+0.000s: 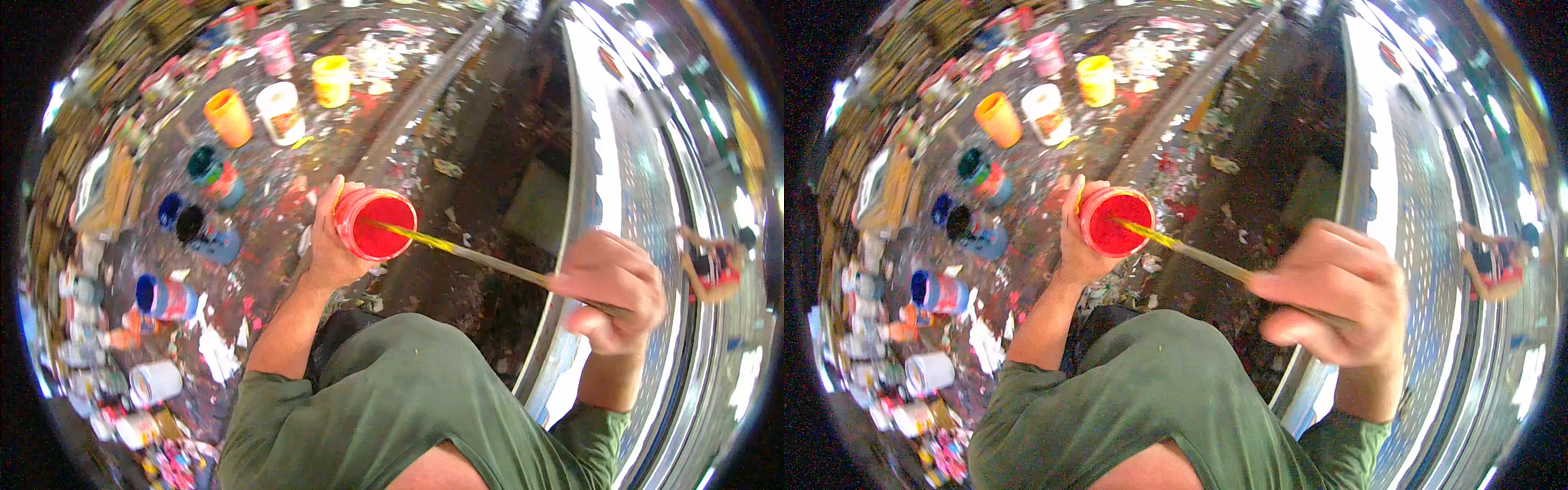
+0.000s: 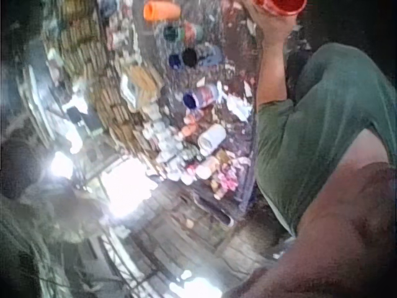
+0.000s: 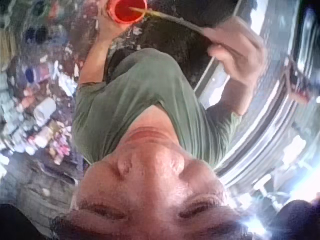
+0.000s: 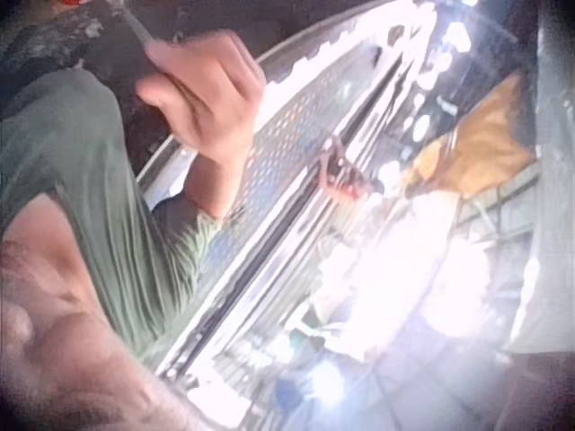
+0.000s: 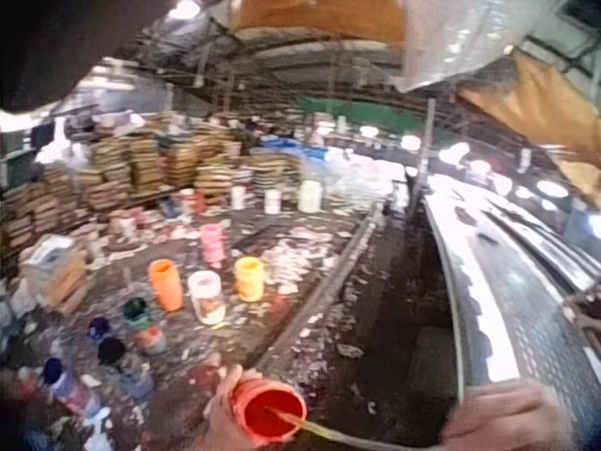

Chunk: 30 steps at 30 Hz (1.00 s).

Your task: The person mixes yellow and red paint in small containers and applies the mixture to the white-painted edge of a boat hull using a brush. The person repeatedly dips the brush, mixes colors, and paints sections of the hull's trim.

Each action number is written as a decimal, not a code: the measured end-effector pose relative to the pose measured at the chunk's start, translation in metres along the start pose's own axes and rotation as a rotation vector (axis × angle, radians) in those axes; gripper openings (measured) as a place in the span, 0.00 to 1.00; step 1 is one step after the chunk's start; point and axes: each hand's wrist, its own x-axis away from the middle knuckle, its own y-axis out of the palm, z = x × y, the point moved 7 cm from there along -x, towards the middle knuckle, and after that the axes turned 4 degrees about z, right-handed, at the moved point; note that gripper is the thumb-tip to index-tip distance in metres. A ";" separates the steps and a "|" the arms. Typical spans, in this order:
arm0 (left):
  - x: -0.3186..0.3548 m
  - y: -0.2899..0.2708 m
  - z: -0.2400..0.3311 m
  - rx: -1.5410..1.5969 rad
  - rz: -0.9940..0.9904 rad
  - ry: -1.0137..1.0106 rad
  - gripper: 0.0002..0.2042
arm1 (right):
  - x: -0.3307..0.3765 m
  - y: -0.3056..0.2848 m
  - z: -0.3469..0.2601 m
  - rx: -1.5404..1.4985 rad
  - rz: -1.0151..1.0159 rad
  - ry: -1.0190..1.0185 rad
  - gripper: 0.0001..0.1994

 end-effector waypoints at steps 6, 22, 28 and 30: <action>-0.012 0.090 0.016 0.321 -0.156 -0.007 0.68 | -0.005 0.015 0.014 0.099 0.287 -0.015 0.19; -0.006 0.195 0.064 0.403 -0.413 0.161 0.67 | 0.047 0.012 0.002 -0.491 0.934 0.072 0.35; -0.004 0.202 0.066 0.621 -0.470 0.008 0.67 | 0.053 -0.003 -0.005 -0.459 0.768 0.176 0.35; -0.002 0.209 0.064 0.722 -0.466 -0.064 0.67 | 0.053 0.007 -0.003 -0.459 0.903 0.066 0.35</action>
